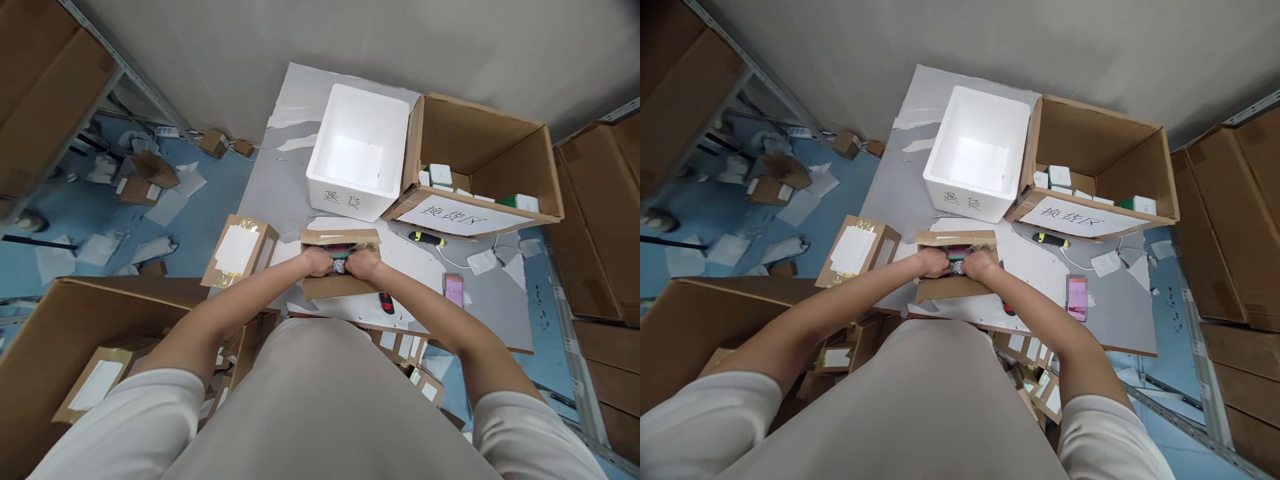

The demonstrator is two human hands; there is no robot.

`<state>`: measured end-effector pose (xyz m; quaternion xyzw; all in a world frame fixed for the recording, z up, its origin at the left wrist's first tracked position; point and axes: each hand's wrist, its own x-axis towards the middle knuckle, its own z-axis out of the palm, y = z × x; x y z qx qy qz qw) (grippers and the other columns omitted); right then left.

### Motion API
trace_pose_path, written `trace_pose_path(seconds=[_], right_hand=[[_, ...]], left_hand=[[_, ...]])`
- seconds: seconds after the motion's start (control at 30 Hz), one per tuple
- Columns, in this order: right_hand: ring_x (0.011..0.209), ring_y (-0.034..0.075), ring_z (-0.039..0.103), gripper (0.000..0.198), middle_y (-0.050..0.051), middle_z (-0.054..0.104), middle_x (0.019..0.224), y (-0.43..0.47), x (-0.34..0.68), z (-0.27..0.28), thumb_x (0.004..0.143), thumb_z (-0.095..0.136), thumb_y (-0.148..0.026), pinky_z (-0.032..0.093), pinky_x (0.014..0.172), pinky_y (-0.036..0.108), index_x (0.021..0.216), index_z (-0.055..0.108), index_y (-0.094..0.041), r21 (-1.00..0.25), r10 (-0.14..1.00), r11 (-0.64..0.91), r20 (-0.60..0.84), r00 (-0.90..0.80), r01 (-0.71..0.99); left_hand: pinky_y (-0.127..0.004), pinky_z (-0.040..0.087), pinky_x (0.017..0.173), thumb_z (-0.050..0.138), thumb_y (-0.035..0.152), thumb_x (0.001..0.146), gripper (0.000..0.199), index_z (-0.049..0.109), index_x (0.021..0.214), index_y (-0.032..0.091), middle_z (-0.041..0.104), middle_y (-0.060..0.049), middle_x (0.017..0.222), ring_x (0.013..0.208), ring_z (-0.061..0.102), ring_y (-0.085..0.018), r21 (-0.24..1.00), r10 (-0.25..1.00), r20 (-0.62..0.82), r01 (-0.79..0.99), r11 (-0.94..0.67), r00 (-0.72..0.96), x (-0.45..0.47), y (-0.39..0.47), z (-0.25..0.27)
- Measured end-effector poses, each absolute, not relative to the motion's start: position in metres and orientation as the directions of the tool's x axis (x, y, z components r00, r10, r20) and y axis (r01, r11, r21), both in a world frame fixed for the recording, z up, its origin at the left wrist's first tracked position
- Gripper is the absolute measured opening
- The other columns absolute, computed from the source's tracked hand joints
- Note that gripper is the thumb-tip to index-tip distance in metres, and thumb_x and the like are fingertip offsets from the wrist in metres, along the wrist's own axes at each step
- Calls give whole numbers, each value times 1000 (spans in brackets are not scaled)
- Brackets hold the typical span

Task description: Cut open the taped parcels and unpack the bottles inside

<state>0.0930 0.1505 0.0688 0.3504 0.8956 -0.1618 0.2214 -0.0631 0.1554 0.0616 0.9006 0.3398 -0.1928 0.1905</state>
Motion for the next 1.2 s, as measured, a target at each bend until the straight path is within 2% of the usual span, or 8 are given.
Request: trace_pose_path(seconds=[0.13, 0.23, 0.4, 0.53, 0.63, 0.8, 0.97, 1.2], right_hand=[[99, 31, 60, 30, 24, 66, 101, 143, 109, 89, 86, 50, -21, 31, 99, 45, 103, 66, -2, -28, 623, 709, -444, -644, 705], [114, 38, 51, 73, 30, 54, 124, 139, 136, 91, 77, 63, -49, 29, 103, 48, 128, 50, 1, 87, 778, 576, -363, -512, 813], [138, 39, 24, 114, 26, 17, 152, 141, 169, 67, 65, 59, -72, 28, 107, 44, 145, 22, 0, 29, 785, 482, -458, -417, 876], [136, 40, 25, 85, 24, 30, 148, 144, 159, 68, 79, 50, -64, 17, 110, 54, 137, 40, -2, 77, 816, 525, -329, -475, 848], [121, 31, 47, 46, 22, 52, 130, 154, 138, 69, 88, 50, -33, 29, 106, 44, 126, 51, -6, 55, 764, 592, -354, -539, 804], [116, 28, 51, 70, 22, 46, 132, 182, 111, 36, 73, 65, -13, 40, 95, 34, 137, 37, -9, 102, 728, 554, -541, -421, 826], [106, 31, 56, 63, 23, 53, 118, 188, 97, 4, 64, 69, -10, 44, 89, 39, 123, 46, -4, 113, 733, 511, -575, -364, 852], [107, 27, 53, 65, 18, 50, 121, 185, 123, 34, 67, 65, -15, 44, 90, 35, 126, 37, -10, -87, 735, 530, -449, -508, 844]], left_hand=[[-55, 28, 99, 52, 59, 78, 51, 73, 83, 13, 71, -18, 85, 91, 63, -35, 146, 680, -382, 767, -625, 626, -70, 145, 77], [-64, 4, 105, 60, 77, 57, 89, 64, 114, 9, 63, -25, 113, 114, 48, -47, -12, 848, -333, 897, -442, 413, -88, 127, 89], [-65, -3, 105, 63, 83, 39, 143, 9, 149, 10, 3, -25, 154, 138, 7, -49, 43, 868, -372, 940, -338, 329, -117, 123, 71], [-65, 8, 105, 63, 84, 34, 153, -10, 148, 11, -9, -22, 154, 138, 8, -48, 150, 833, -440, 942, -301, 336, -128, 137, 54], [-66, 8, 105, 64, 83, 34, 155, -16, 146, 13, -9, -21, 155, 136, 14, -48, 180, 822, -456, 940, -289, 340, -130, 145, 55], [-67, 6, 105, 64, 81, 38, 152, -19, 145, 14, -5, -22, 155, 134, 20, -48, 176, 815, -465, 939, -297, 345, -131, 151, 57], [-67, 4, 105, 65, 79, 41, 148, -16, 146, 12, -2, -24, 154, 133, 23, -46, 187, 834, -426, 937, -296, 349, -130, 144, 53], [-66, 4, 105, 66, 77, 44, 144, -8, 148, 9, 5, -27, 153, 133, 23, -46, 199, 853, -388, 936, -291, 348, -130, 139, 51]])
